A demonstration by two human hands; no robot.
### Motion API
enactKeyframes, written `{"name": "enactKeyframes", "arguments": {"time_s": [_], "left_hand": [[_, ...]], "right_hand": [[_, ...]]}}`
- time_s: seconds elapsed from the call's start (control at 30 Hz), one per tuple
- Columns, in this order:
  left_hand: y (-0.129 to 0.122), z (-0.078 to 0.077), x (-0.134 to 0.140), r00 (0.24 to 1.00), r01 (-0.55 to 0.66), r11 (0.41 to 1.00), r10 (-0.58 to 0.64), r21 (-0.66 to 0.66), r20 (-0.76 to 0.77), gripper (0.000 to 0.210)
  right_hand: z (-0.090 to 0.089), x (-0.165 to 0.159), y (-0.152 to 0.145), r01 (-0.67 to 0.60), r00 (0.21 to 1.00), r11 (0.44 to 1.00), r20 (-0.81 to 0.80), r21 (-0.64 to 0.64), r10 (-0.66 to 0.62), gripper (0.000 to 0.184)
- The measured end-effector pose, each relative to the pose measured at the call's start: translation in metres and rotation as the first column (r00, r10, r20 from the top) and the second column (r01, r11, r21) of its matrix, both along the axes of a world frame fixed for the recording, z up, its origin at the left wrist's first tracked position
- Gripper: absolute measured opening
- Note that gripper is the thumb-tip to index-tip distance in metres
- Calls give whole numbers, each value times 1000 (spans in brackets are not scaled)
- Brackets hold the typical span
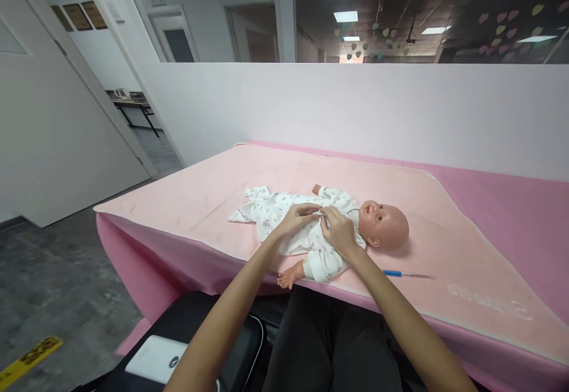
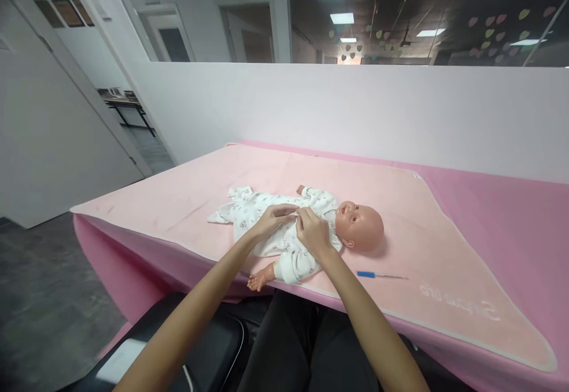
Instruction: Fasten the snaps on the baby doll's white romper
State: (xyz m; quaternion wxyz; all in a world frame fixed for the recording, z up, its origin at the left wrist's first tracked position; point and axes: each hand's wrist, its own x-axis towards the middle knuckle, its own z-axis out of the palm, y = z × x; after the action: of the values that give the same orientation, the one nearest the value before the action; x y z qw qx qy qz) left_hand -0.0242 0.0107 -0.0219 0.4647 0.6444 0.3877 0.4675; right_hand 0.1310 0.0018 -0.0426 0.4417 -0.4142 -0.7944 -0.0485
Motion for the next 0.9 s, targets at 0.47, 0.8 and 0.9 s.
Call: {"name": "enactKeyframes", "arguments": {"time_s": [0.47, 0.8, 0.9], "left_hand": [[1, -7, -5, 985, 2, 990, 23, 141, -172, 20], [-6, -14, -2, 924, -20, 875, 201, 484, -325, 12], [-9, -18, -1, 906, -30, 818, 266, 574, -330, 10]], "right_hand": [[-11, 5, -4, -100, 983, 991, -145, 90, 112, 14], [-11, 1, -5, -63, 978, 992, -192, 113, 84, 11], [-12, 0, -5, -62, 967, 990, -236, 126, 91, 13]]}}
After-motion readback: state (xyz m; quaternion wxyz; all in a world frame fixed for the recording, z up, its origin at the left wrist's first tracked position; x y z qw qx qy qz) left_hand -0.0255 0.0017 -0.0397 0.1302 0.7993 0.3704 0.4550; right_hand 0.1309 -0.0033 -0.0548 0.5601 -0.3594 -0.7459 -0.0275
